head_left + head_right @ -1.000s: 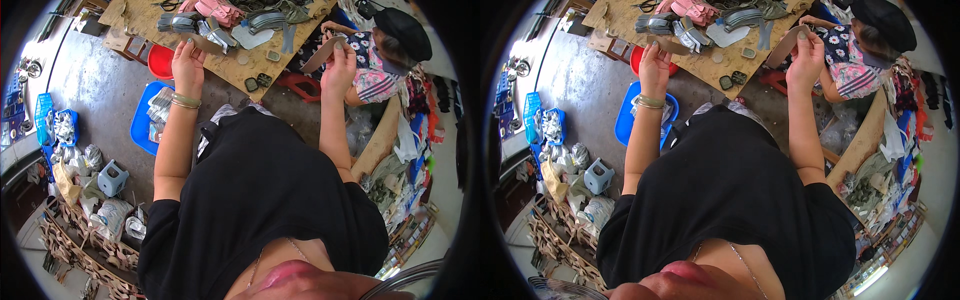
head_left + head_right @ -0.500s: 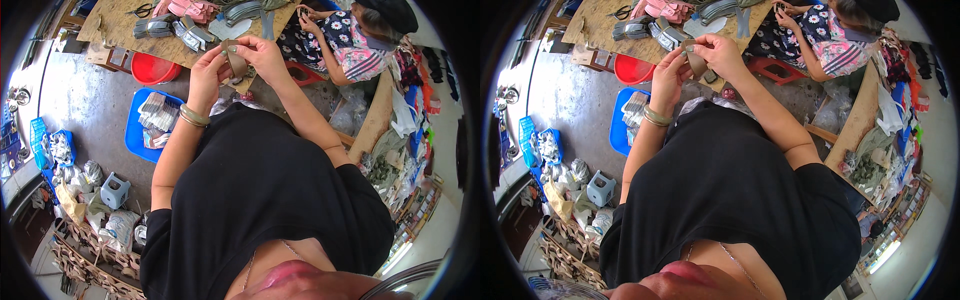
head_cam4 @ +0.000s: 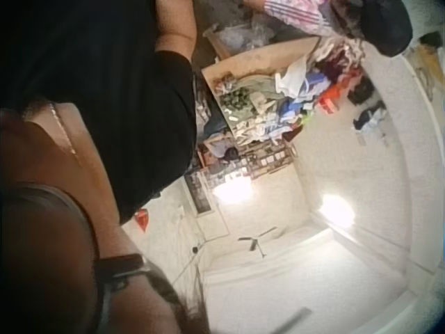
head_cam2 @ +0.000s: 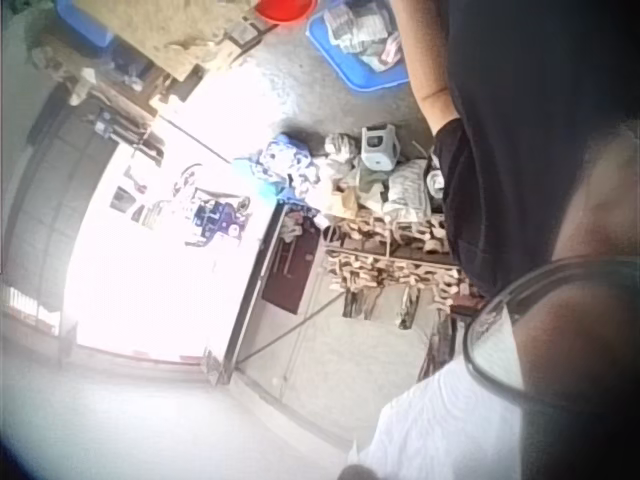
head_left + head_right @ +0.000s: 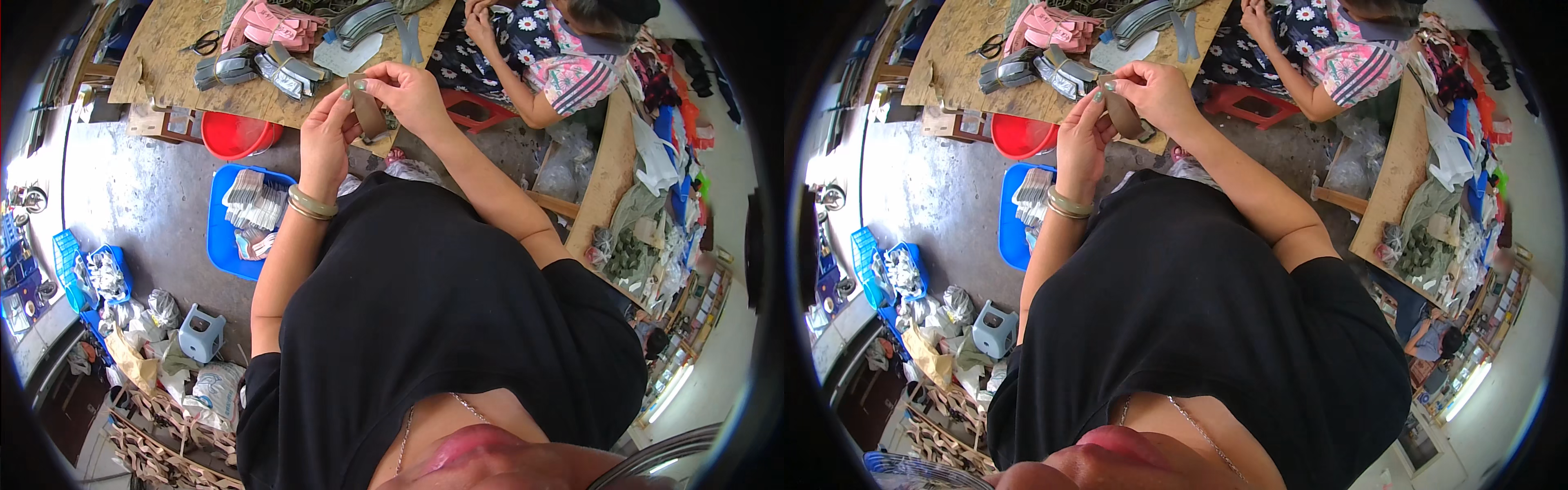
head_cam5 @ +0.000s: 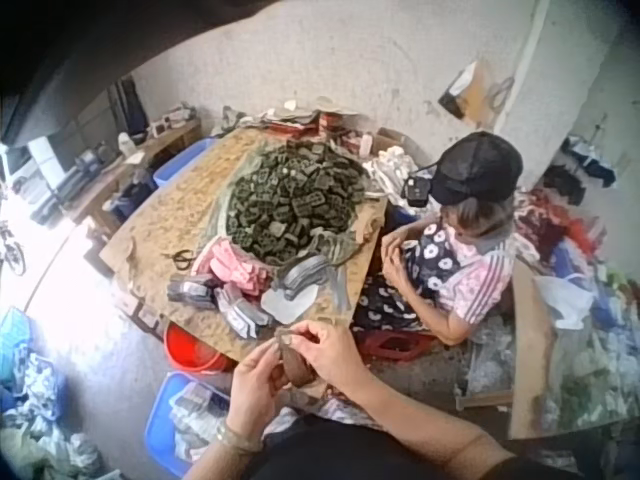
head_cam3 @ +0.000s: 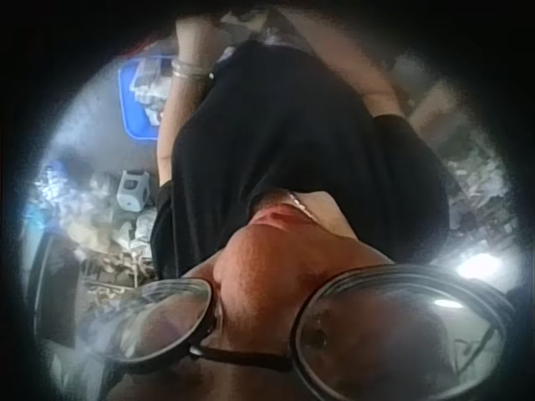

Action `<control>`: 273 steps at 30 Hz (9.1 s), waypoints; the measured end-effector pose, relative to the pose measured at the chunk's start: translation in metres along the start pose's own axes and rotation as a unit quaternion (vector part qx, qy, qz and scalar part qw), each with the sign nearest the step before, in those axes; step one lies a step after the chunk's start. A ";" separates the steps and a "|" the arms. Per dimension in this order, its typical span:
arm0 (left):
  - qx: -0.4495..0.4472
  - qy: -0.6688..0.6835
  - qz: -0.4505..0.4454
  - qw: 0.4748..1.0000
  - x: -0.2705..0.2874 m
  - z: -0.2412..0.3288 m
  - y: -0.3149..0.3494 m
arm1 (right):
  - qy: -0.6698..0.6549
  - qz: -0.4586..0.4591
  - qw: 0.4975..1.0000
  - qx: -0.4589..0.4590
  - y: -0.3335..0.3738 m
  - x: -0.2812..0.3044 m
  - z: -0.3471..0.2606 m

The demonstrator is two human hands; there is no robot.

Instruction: The person assembles shoe strap components by hand, attaching reinforcement strips and linings together and pressing the folded pieces.

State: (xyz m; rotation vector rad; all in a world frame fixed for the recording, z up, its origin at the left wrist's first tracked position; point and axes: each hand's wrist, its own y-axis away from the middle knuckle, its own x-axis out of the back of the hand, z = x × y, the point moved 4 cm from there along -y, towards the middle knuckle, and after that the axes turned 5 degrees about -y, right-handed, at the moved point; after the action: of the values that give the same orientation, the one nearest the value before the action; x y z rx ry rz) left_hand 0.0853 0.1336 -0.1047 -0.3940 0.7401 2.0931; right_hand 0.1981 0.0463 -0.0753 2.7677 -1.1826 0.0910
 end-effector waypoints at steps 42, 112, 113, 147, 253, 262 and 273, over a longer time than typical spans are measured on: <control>0.029 -0.006 0.077 0.997 0.039 -0.028 0.000 | 0.218 -0.287 0.932 -0.029 0.026 0.007 0.057; 0.137 0.071 0.311 0.938 0.097 -0.159 0.089 | 0.572 -0.223 0.735 0.288 -0.300 0.002 0.210; 0.138 0.067 0.305 0.940 0.098 -0.157 0.087 | 0.573 -0.221 0.735 0.287 -0.299 0.005 0.212; -0.079 -0.080 -0.097 0.989 -0.028 0.002 0.021 | -0.133 -0.214 0.965 -0.077 -0.019 0.006 -0.020; 0.021 0.152 0.069 0.986 0.044 -0.024 -0.002 | 0.062 -0.111 0.991 -0.029 -0.141 0.004 0.140; 0.012 0.025 0.058 0.998 0.022 -0.035 -0.002 | -0.291 -0.238 0.917 -0.134 -0.029 -0.043 0.061; 0.001 -0.046 0.052 0.998 0.018 -0.037 0.001 | -0.278 -0.210 0.930 -0.117 -0.023 -0.041 0.084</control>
State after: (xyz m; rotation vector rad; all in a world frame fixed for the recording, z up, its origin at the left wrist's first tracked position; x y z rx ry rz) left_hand 0.0746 0.1210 -0.1421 -0.2604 0.7209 2.1923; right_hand 0.1867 0.0796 -0.1655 2.8254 -0.5829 -0.8644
